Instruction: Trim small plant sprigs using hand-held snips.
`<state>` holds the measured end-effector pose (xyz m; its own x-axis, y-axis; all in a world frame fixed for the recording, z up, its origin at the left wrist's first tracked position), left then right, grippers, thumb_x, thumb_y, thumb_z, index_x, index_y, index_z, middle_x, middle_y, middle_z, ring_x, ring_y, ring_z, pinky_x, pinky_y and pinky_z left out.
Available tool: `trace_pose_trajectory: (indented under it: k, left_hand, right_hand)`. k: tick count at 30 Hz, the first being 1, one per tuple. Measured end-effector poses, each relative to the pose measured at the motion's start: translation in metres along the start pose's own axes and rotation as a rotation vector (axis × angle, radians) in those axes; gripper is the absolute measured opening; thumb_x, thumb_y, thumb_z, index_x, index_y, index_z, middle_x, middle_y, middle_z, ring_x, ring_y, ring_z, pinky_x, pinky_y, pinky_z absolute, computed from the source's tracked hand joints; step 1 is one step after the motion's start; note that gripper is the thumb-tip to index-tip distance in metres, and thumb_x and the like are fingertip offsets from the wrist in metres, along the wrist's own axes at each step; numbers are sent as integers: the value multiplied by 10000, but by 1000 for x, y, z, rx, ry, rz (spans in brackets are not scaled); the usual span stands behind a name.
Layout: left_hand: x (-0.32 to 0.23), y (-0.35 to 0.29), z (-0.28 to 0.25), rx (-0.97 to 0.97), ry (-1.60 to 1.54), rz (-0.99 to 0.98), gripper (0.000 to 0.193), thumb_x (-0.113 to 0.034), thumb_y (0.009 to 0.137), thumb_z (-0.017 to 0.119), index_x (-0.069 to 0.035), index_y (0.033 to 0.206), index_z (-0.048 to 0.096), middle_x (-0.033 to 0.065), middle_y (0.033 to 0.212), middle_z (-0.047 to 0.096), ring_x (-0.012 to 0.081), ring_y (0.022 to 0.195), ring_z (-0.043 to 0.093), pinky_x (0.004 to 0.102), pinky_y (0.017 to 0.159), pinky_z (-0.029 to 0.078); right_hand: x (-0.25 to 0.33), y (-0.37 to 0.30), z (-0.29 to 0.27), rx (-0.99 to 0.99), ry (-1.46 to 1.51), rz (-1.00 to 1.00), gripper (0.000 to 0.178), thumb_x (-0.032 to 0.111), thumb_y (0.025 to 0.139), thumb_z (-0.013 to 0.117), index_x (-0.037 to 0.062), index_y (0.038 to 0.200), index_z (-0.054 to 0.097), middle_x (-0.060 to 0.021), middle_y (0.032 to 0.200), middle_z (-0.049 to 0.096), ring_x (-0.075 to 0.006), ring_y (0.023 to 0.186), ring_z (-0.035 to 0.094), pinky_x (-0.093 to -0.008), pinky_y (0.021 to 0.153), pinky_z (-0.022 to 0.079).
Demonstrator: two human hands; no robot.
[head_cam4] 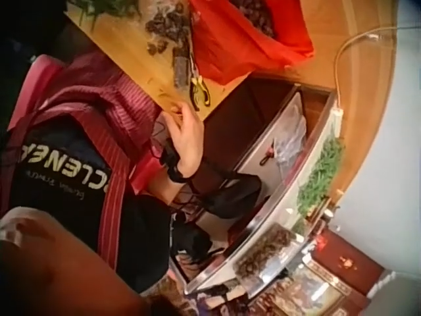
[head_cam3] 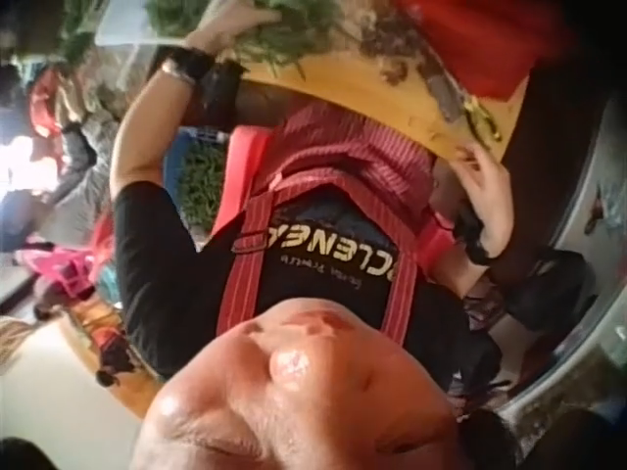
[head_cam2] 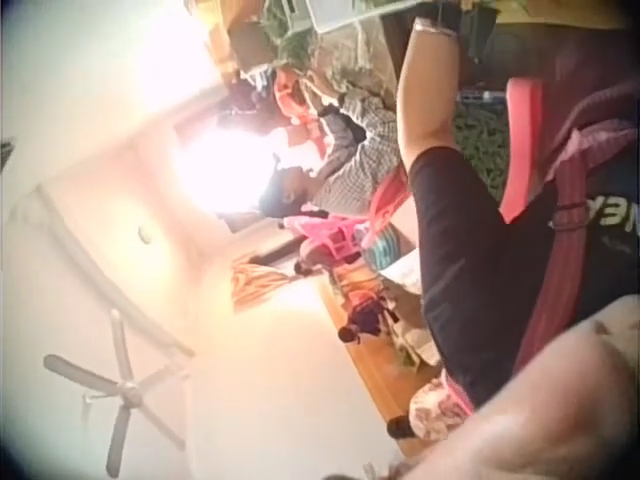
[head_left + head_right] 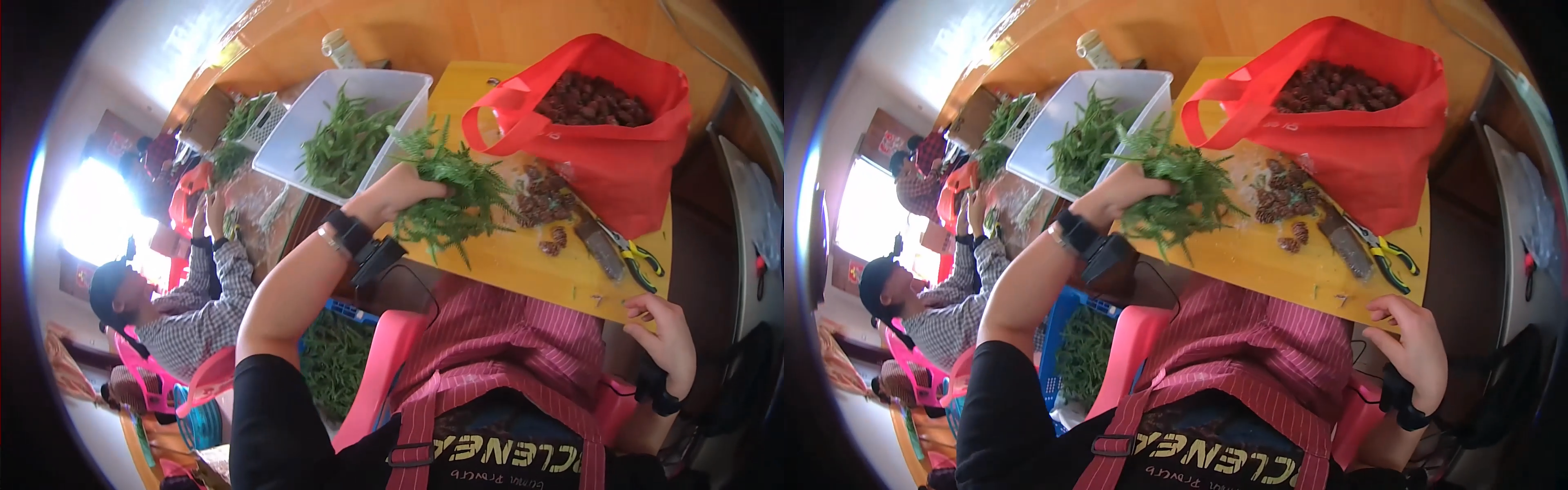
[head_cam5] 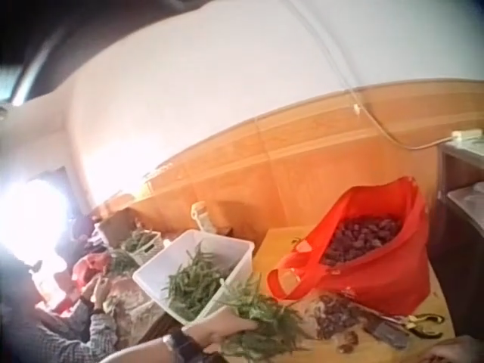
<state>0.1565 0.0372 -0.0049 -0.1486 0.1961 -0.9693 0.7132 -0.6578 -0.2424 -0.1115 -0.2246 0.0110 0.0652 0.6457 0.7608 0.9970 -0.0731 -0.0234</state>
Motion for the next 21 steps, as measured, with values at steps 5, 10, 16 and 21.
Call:
trace_pose_trajectory:
  k: [5, 10, 16, 21]
  left_hand:
    - [-15, 67, 5, 63, 127, 138, 692, -70, 686, 774, 7, 1266, 404, 132, 1184, 552, 185, 1054, 555, 324, 870, 474]
    - [-31, 54, -14, -8, 571, 192, 632, -162, 742, 741, 15, 1265, 434, 123, 1211, 539, 179, 1094, 526, 330, 934, 419]
    - [-24, -98, -30, 47, 385, 30, 348, -200, 864, 585, 14, 1137, 564, 89, 1066, 612, 142, 968, 569, 284, 857, 461]
    - [136, -256, -84, 56, 78, -444, 240, -168, 896, 537, 13, 1050, 569, 125, 992, 631, 194, 915, 617, 311, 821, 509]
  right_hand:
    - [-4, -1, -4, 3, -9, 37, 284, 73, 702, 682, -24, 948, 580, -139, 846, 616, -244, 786, 627, -302, 685, 490]
    - [5, 0, -4, 6, -42, 22, 271, 91, 708, 679, -21, 933, 577, -138, 827, 616, -254, 778, 626, -310, 681, 488]
    - [5, 4, -2, 9, -91, 40, 257, 63, 700, 670, -18, 925, 575, -134, 810, 614, -239, 769, 626, -306, 681, 486]
    - [23, 13, 6, 20, -100, 31, 245, 31, 691, 662, -15, 915, 573, -116, 784, 613, -218, 749, 621, -290, 682, 481]
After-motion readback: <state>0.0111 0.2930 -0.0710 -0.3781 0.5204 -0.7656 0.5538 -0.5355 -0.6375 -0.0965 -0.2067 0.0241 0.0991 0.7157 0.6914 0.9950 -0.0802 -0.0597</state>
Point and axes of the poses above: each hand's wrist, its own y-axis towards the middle knuckle, its own z-axis out of the palm, x = y × z, the point moved 9 cm from there along y, towards the middle knuckle
